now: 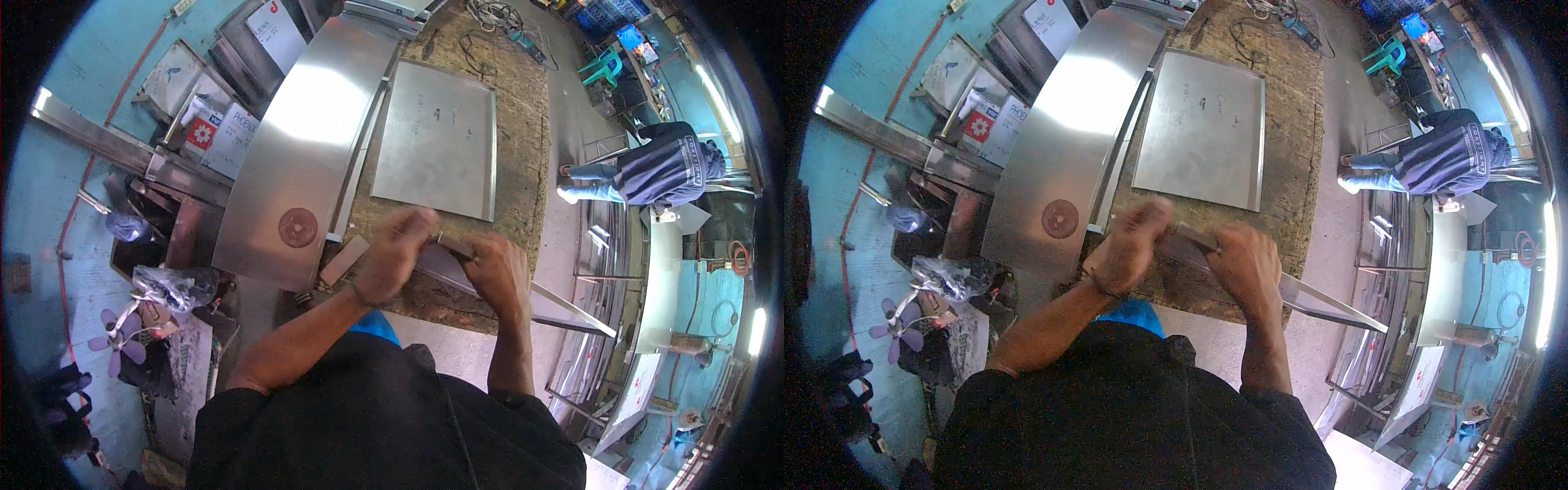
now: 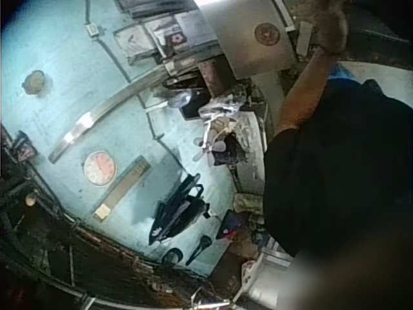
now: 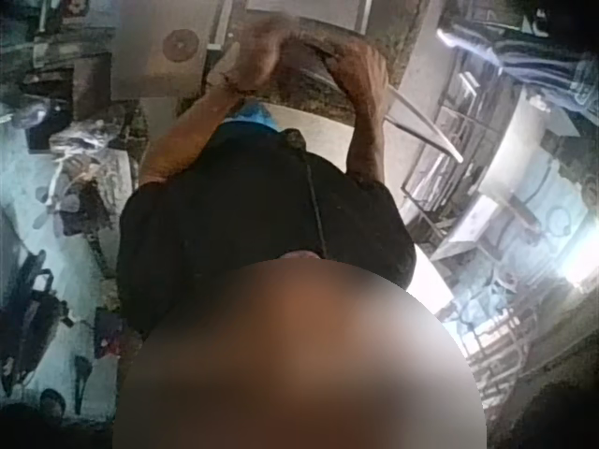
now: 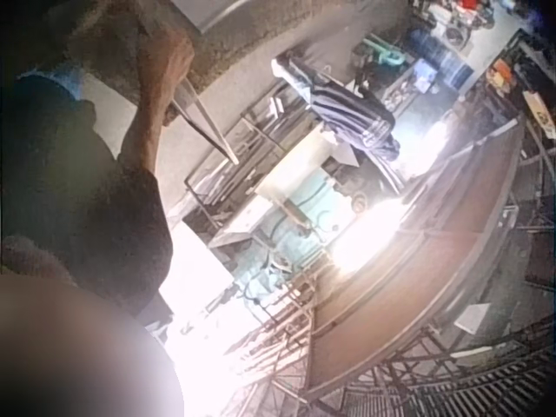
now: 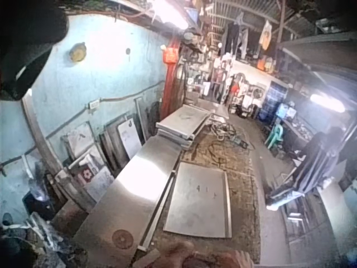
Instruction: Manually polish the edges and surface of a rectangular metal tray using a circular abrasive pad.
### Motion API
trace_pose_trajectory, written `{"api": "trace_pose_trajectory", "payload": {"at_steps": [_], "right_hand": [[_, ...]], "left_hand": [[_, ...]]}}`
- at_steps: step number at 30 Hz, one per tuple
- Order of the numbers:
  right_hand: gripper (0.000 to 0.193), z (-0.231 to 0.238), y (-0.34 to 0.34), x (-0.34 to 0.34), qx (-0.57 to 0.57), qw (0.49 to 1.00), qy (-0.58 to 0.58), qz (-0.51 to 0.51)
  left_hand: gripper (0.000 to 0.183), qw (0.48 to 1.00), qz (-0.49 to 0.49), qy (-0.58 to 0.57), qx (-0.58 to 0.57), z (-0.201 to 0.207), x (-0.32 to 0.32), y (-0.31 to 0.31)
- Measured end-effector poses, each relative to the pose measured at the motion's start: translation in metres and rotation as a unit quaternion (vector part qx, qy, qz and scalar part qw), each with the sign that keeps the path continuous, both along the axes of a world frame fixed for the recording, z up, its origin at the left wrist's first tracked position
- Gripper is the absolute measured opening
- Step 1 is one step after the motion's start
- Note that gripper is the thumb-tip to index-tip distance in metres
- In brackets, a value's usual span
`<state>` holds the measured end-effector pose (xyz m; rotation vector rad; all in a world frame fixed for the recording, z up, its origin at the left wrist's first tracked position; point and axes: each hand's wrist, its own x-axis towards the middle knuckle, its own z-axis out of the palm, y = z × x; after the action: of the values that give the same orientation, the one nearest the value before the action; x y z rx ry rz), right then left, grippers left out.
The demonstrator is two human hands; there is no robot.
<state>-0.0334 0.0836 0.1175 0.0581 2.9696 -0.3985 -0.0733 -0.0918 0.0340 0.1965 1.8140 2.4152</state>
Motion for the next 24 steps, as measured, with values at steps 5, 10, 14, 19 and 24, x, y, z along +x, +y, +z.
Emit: {"api": "trace_pose_trajectory", "payload": {"at_steps": [5,10,14,19,24], "right_hand": [[0.03,-0.014,0.017,-0.033,0.015,0.997,-0.071,0.005],[0.043,-0.044,0.056,-0.039,-0.061,0.997,-0.044,-0.037],[0.054,-0.021,0.046,-0.031,0.034,0.999,-0.003,-0.023],[0.055,-0.027,0.043,-0.035,0.031,0.999,-0.004,-0.017],[0.057,-0.035,0.05,-0.029,0.032,0.999,-0.022,-0.027]], "left_hand": [[0.031,0.989,0.074,0.107,0.077,0.056,-0.035,-0.12],[0.032,0.981,0.102,0.006,-0.164,0.019,0.006,-0.181],[0.031,0.919,0.272,-0.11,-0.264,-0.094,0.057,-0.28],[0.027,0.763,0.444,-0.182,-0.432,-0.189,0.125,-0.46],[0.019,0.601,0.524,-0.265,-0.543,-0.277,0.19,-0.669]]}}
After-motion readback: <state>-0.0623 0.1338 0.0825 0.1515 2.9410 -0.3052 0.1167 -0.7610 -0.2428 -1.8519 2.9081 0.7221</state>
